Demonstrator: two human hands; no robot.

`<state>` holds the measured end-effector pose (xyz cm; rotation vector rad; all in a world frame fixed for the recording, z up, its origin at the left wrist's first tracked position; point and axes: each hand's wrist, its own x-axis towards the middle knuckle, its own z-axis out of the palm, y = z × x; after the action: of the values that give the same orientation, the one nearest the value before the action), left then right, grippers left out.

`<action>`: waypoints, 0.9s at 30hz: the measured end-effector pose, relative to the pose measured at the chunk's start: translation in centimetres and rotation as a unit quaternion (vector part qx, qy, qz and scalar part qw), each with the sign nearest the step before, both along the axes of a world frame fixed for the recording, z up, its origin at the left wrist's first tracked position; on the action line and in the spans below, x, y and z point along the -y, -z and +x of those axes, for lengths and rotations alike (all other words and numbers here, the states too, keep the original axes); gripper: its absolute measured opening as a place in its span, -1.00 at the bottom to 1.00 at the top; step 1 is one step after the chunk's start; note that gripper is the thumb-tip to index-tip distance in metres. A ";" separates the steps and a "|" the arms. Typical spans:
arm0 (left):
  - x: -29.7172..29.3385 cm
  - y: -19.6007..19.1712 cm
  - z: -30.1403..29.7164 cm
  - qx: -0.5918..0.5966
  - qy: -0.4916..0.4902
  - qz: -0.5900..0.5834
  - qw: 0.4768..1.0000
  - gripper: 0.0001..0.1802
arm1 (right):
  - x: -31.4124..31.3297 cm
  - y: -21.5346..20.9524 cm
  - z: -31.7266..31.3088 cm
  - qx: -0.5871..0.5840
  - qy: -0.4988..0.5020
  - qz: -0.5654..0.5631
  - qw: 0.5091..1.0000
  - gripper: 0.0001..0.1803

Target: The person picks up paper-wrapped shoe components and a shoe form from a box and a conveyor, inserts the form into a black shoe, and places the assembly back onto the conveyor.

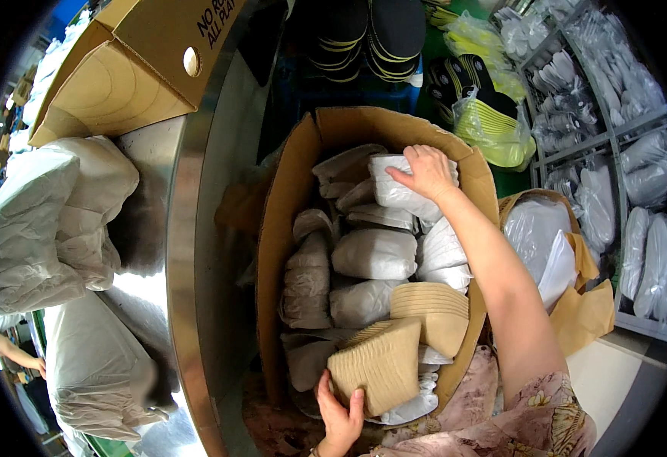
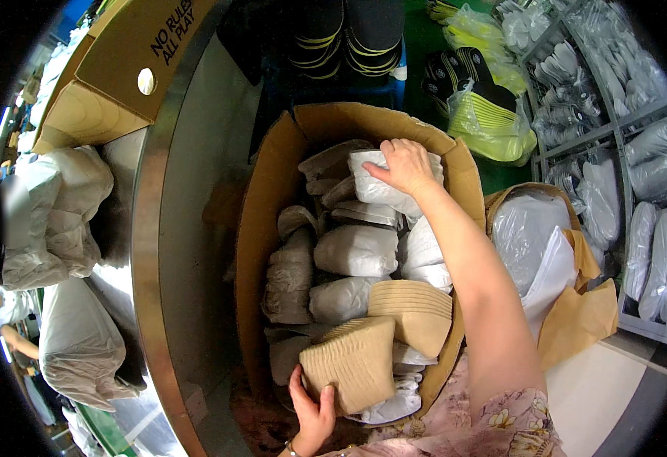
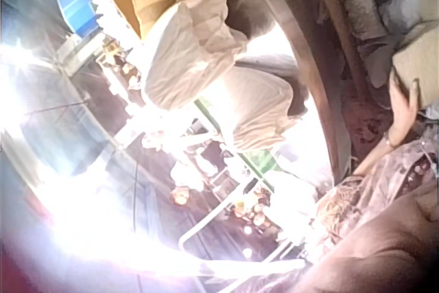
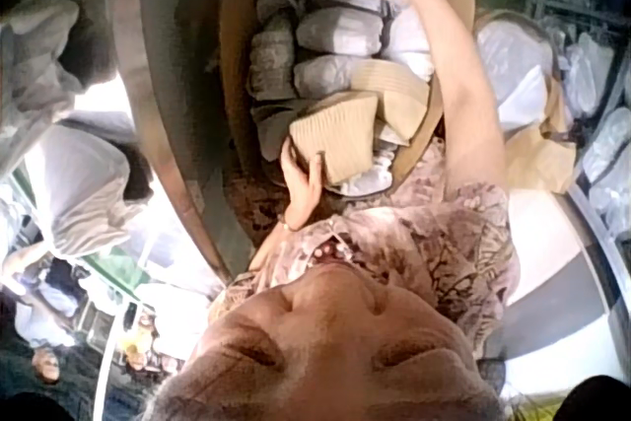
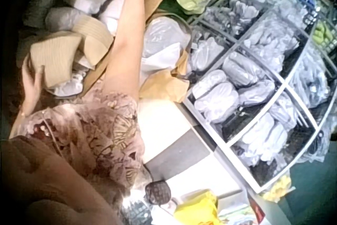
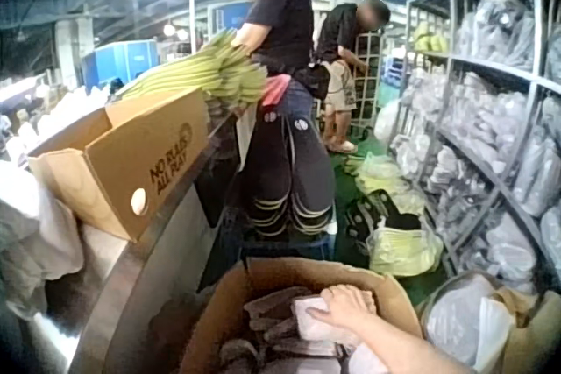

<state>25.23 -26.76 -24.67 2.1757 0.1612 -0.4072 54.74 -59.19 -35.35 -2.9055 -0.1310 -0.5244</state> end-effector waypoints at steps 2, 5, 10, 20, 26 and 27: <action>-0.9 -0.8 0.8 0.039 0.019 0.010 0.999 -0.38 | 0.4 -0.1 0.6 -0.044 0.053 0.041 0.997 -0.51; -1.8 -2.0 3.8 0.111 -0.049 -0.024 0.992 -0.53 | 1.9 -1.0 2.3 -0.074 0.155 0.145 0.974 -0.40; 0.1 -3.8 9.6 0.177 -0.113 -0.079 0.975 -0.60 | 3.7 -3.7 3.9 -0.062 0.162 0.389 0.905 -0.41; 3.3 -7.2 10.6 0.009 -0.123 -0.327 0.937 -0.59 | -5.3 -16.0 -6.7 -0.297 0.085 0.862 0.403 -0.50; 3.4 -10.5 7.1 -0.180 -0.135 -0.518 0.826 -0.54 | -10.7 -21.8 -16.0 -0.343 0.053 0.871 0.349 -0.51; 3.8 -11.5 6.3 -0.161 -0.144 -0.532 0.819 -0.55 | -11.2 -22.4 -17.2 -0.343 0.052 0.869 0.354 -0.51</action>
<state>31.50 -30.52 -13.18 0.9416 0.3468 -0.5203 37.54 -47.98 -12.94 -0.6821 0.4580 0.4779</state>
